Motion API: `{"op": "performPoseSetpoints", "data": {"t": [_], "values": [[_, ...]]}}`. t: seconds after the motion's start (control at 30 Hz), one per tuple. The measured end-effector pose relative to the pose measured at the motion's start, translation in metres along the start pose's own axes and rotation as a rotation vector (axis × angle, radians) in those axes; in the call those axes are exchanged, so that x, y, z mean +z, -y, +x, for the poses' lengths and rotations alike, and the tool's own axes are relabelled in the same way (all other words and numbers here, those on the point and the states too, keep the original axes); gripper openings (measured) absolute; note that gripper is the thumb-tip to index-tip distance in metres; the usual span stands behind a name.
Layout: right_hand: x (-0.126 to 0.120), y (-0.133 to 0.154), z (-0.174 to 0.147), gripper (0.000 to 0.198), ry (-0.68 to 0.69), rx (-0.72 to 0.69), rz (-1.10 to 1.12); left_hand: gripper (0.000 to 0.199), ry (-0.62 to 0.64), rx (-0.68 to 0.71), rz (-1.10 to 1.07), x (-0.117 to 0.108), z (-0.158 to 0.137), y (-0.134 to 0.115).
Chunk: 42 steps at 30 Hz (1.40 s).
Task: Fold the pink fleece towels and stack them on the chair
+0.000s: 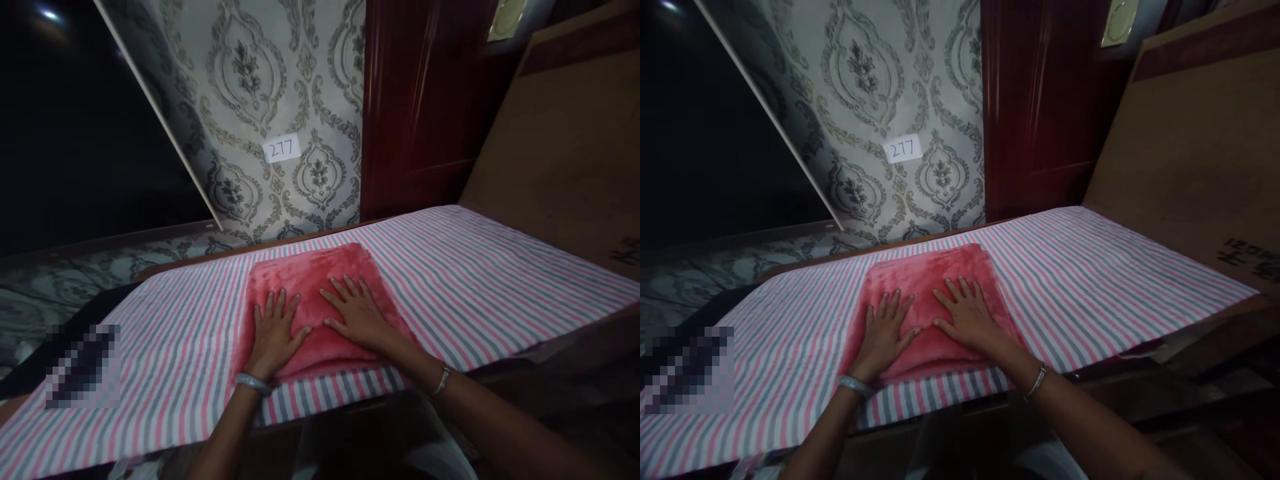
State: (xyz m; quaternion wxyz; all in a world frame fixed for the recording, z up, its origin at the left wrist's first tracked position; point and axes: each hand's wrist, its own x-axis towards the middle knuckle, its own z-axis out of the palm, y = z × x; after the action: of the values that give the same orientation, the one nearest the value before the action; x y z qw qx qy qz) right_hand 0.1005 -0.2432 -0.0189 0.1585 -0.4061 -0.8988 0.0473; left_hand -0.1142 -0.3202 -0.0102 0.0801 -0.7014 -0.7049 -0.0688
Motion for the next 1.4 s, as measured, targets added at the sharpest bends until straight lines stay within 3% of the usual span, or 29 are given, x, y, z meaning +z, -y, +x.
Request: {"op": "performPoseSetpoints", "data": {"t": [0.1, 0.2, 0.3, 0.4, 0.53, 0.63, 0.73, 1.2, 1.4], "values": [[-0.019, -0.003, 0.005, 0.064, 0.123, -0.02, 0.023, 0.069, 0.094, 0.021, -0.065, -0.011, -0.001, 0.007], [-0.05, -0.005, 0.027, 0.061, 0.179, -0.032, 0.021, 0.067, 0.196, 0.065, -0.153, -0.038, 0.016, 0.019], [-0.081, -0.001, 0.067, 0.061, 0.062, 0.054, -0.005, 0.065, 0.111, 0.027, -0.14, -0.069, 0.055, 0.026], [-0.089, 0.003, 0.106, 0.06, -0.043, 0.178, 0.015, 0.067, 0.008, -0.096, -0.091, -0.081, 0.1, 0.021], [-0.052, -0.007, 0.12, 0.056, 0.009, 0.28, 0.004, 0.07, 0.044, -0.208, -0.02, -0.045, 0.124, 0.007], [-0.015, -0.021, 0.112, 0.059, 0.06, 0.298, 0.002, 0.07, 0.077, -0.222, 0.025, -0.005, 0.118, 0.001], [0.005, -0.031, 0.107, 0.061, 0.035, 0.303, -0.005, 0.071, 0.044, -0.205, 0.032, 0.014, 0.111, 0.002], [0.01, -0.032, 0.107, 0.06, 0.018, 0.29, -0.031, 0.072, -0.019, -0.202, -0.023, 0.018, 0.11, 0.004], [0.005, -0.03, 0.107, 0.062, 0.062, 0.292, -0.033, 0.073, 0.035, -0.213, -0.046, 0.009, 0.11, 0.002]]}}
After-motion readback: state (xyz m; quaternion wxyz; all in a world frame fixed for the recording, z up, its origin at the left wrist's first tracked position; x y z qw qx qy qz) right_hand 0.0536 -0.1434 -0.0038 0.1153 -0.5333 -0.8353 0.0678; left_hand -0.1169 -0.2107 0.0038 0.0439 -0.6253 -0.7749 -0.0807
